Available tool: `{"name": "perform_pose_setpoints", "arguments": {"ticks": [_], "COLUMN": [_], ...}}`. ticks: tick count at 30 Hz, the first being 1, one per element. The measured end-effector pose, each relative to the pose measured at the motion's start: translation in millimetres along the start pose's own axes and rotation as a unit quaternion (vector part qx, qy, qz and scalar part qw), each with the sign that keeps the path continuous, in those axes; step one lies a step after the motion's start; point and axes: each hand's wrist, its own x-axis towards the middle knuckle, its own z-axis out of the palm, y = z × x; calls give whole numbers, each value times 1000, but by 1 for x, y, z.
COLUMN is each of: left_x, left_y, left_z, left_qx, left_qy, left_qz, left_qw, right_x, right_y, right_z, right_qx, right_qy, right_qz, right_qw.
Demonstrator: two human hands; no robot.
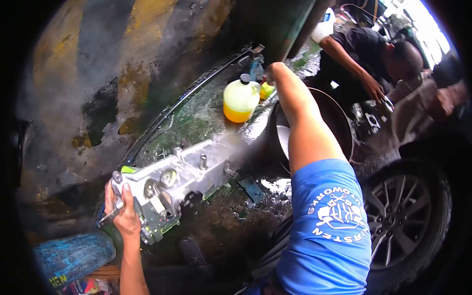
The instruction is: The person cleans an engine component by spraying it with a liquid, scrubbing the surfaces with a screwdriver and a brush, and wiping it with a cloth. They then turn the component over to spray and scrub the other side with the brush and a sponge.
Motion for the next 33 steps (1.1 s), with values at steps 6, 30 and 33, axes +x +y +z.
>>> {"name": "perform_pose_setpoints", "arguments": {"ticks": [6, 30, 33], "left_x": [-22, -21, -2], "left_y": [8, 32, 43], "left_z": [2, 16, 25], "left_qx": [64, 33, 35], "left_qy": [17, 5, -20], "left_qz": [44, 103, 104], "left_qw": [997, 994, 994], "right_x": [-18, -130, -147], "right_y": [-41, -70, -49], "right_z": [-10, -22, -25], "right_qx": [80, 153, 21], "right_qy": [-12, 138, 187], "right_qz": [65, 108, 45], "right_qw": [995, 972, 981]}}
